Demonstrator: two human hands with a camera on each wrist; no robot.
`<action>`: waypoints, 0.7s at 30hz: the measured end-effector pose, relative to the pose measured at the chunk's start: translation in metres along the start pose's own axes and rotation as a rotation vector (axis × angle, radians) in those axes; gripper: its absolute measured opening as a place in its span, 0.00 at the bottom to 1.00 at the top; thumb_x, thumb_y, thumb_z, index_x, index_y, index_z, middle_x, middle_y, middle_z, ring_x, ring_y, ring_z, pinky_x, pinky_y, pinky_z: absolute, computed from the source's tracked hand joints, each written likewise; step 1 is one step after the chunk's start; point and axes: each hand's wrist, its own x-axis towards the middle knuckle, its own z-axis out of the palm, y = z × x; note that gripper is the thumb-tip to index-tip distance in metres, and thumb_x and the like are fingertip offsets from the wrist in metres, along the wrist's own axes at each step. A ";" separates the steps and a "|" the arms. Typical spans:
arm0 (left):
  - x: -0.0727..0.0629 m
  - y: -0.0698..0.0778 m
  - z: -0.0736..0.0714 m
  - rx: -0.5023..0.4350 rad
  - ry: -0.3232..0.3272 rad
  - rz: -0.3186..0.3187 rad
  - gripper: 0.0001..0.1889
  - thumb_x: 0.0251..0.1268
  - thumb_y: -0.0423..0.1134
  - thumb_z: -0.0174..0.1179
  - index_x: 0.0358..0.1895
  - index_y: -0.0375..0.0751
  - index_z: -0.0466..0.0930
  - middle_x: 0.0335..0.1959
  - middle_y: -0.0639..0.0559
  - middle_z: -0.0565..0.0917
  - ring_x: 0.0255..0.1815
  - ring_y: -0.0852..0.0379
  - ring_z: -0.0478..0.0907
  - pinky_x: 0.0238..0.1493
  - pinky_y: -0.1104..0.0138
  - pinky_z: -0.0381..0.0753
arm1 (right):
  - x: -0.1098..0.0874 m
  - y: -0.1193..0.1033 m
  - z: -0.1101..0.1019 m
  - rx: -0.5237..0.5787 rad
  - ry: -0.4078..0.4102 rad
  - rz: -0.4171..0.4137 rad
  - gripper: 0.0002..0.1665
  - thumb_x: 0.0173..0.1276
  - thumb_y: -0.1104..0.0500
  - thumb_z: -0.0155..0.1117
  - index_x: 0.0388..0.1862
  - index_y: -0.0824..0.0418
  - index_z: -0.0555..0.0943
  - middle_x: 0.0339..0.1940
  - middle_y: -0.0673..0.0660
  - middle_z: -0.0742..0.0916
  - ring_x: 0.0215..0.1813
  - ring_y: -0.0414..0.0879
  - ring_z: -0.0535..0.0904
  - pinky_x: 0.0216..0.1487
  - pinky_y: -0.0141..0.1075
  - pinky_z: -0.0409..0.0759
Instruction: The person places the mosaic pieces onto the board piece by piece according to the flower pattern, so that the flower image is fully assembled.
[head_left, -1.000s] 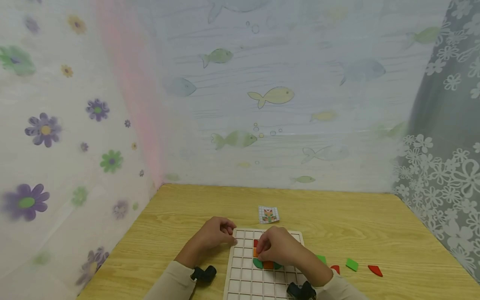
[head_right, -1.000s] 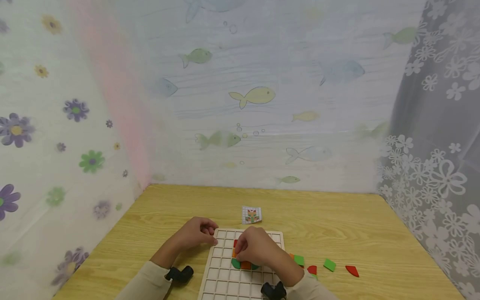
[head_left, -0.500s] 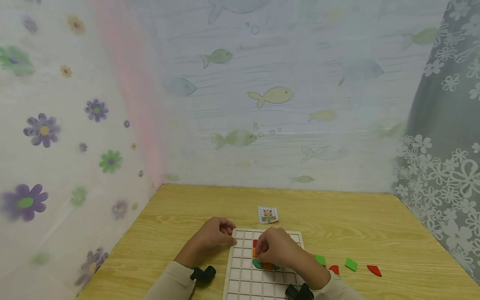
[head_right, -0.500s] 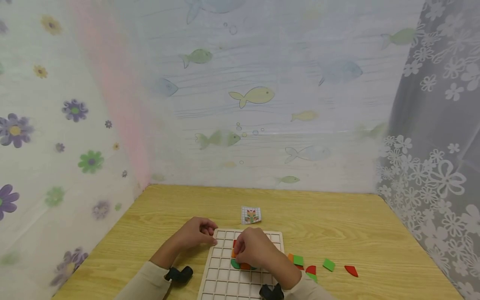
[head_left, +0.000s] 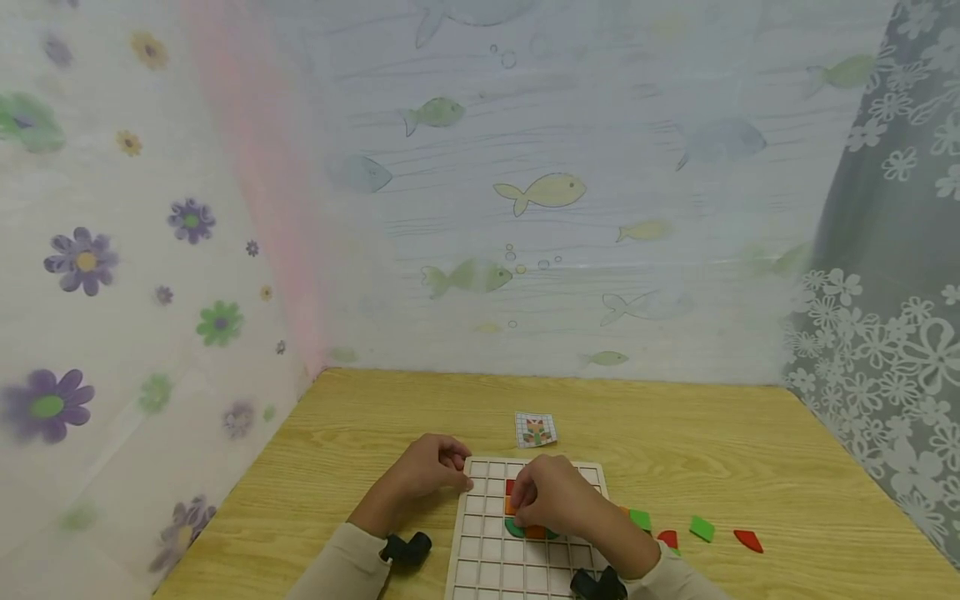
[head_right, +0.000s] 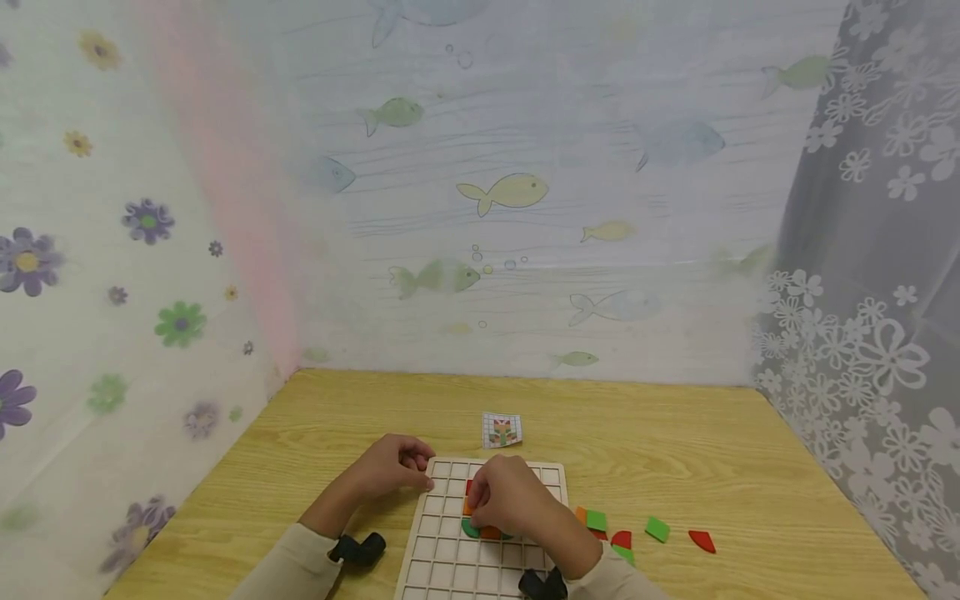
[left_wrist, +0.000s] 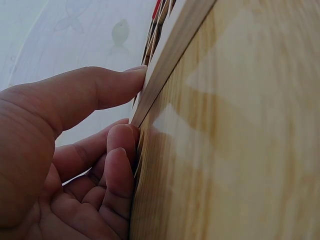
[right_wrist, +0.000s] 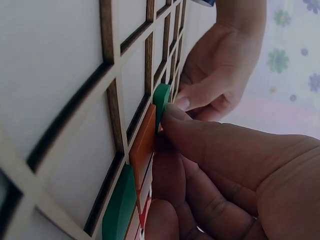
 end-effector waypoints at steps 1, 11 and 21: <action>0.000 0.001 0.000 0.000 0.001 -0.001 0.21 0.57 0.37 0.77 0.53 0.36 0.84 0.38 0.50 0.81 0.38 0.54 0.78 0.40 0.63 0.79 | 0.000 0.000 0.000 0.002 -0.001 0.001 0.09 0.55 0.65 0.82 0.28 0.56 0.88 0.28 0.47 0.88 0.29 0.37 0.82 0.31 0.32 0.81; -0.003 0.004 0.001 0.017 0.011 -0.009 0.21 0.57 0.38 0.77 0.53 0.36 0.84 0.38 0.50 0.82 0.39 0.54 0.78 0.42 0.63 0.79 | -0.002 0.001 -0.001 0.010 -0.001 0.004 0.10 0.55 0.64 0.83 0.28 0.56 0.86 0.26 0.46 0.86 0.28 0.38 0.81 0.31 0.33 0.81; -0.003 0.005 0.002 0.023 0.014 -0.018 0.22 0.57 0.39 0.78 0.53 0.37 0.84 0.39 0.50 0.82 0.39 0.54 0.79 0.42 0.63 0.79 | -0.003 0.001 -0.004 -0.008 -0.001 -0.001 0.10 0.55 0.64 0.83 0.28 0.56 0.86 0.25 0.45 0.86 0.28 0.38 0.80 0.31 0.33 0.80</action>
